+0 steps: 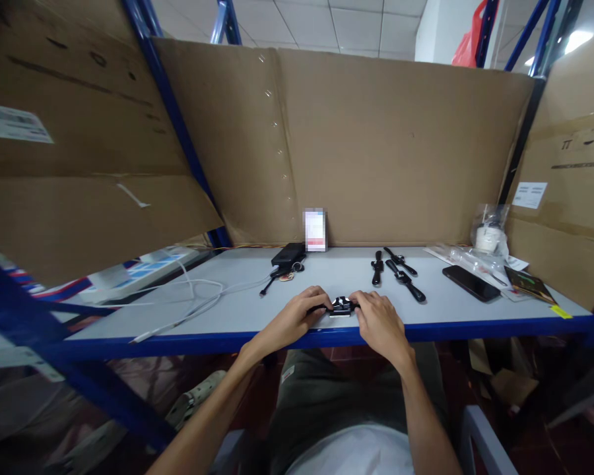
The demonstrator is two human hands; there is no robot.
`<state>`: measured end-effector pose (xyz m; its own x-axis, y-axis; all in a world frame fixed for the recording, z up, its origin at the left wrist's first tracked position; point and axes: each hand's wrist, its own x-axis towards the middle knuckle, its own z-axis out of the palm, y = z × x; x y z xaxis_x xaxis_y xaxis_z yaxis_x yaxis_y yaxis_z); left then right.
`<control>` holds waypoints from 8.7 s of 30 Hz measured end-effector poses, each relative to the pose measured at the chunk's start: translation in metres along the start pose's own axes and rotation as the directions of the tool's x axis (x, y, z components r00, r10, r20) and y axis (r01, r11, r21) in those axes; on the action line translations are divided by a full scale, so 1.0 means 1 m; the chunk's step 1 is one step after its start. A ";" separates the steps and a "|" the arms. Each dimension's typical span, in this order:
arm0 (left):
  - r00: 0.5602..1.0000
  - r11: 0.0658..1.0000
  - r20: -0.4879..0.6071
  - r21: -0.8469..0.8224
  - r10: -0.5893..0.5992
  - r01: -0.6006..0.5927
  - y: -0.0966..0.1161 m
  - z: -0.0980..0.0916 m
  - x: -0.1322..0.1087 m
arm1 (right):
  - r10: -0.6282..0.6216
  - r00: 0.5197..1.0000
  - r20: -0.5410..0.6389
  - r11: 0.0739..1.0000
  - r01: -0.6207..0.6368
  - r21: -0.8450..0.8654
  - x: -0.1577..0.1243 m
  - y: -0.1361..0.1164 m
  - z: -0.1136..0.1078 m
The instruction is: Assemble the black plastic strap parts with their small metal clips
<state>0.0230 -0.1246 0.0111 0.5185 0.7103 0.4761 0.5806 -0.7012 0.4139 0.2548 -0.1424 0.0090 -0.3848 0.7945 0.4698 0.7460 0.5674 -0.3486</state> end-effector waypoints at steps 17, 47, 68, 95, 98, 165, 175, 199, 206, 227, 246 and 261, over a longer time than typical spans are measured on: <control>0.999 0.999 -0.036 -0.039 -0.030 0.028 -0.006 0.005 -0.003 | -0.003 1.000 -0.010 1.000 0.003 0.023 0.000 -0.002 -0.001; 0.999 0.999 0.008 0.026 0.046 -0.047 0.003 0.001 0.000 | -0.104 0.991 0.085 0.990 0.112 -0.089 0.001 -0.001 -0.001; 1.000 1.000 -0.029 -0.014 0.010 -0.010 -0.003 0.004 0.000 | -0.077 0.994 0.080 0.990 0.086 -0.109 0.001 -0.003 -0.001; 1.000 1.000 -0.013 -0.029 -0.008 0.008 -0.001 0.001 0.002 | -0.060 0.998 0.025 0.998 0.059 0.019 0.000 0.003 0.001; 1.000 1.000 -0.008 -0.023 -0.012 0.012 0.000 0.001 0.002 | -0.098 0.994 0.053 0.994 0.100 -0.041 0.000 0.001 0.000; 0.999 0.999 -0.030 0.020 -0.028 0.029 -0.010 0.004 0.001 | 0.079 0.995 -0.054 0.994 -0.082 -0.068 0.006 -0.013 0.010; 0.999 0.995 -0.023 0.097 -0.030 0.032 -0.012 0.008 0.000 | 0.070 0.997 -0.037 0.995 -0.073 -0.065 0.006 -0.013 0.010; 1.000 0.995 -0.021 0.098 0.007 -0.005 -0.013 0.007 -0.002 | 0.094 0.996 0.001 0.995 -0.094 -0.018 0.003 -0.014 0.006; 1.000 0.995 0.005 0.097 -0.018 0.018 -0.011 0.006 -0.001 | 0.081 0.996 -0.048 0.996 -0.082 -0.026 0.005 -0.011 0.010; 1.000 0.997 -0.018 0.071 0.002 -0.001 -0.012 0.005 -0.001 | 0.041 0.997 -0.063 0.998 -0.044 -0.050 0.004 -0.012 0.010; 1.000 0.997 -0.020 0.074 -0.005 0.007 -0.012 0.006 -0.001 | 0.058 0.985 -0.163 0.993 -0.040 0.110 0.002 -0.005 0.013; 1.000 0.997 -0.002 0.071 -0.012 0.012 -0.013 0.006 -0.001 | 0.044 0.989 -0.141 0.996 -0.032 0.086 0.001 -0.007 0.011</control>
<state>0.0184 -0.1155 0.0009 0.5102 0.7188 0.4723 0.6303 -0.6861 0.3633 0.2428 -0.1436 0.0028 -0.2713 0.7801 0.5637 0.7085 0.5583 -0.4317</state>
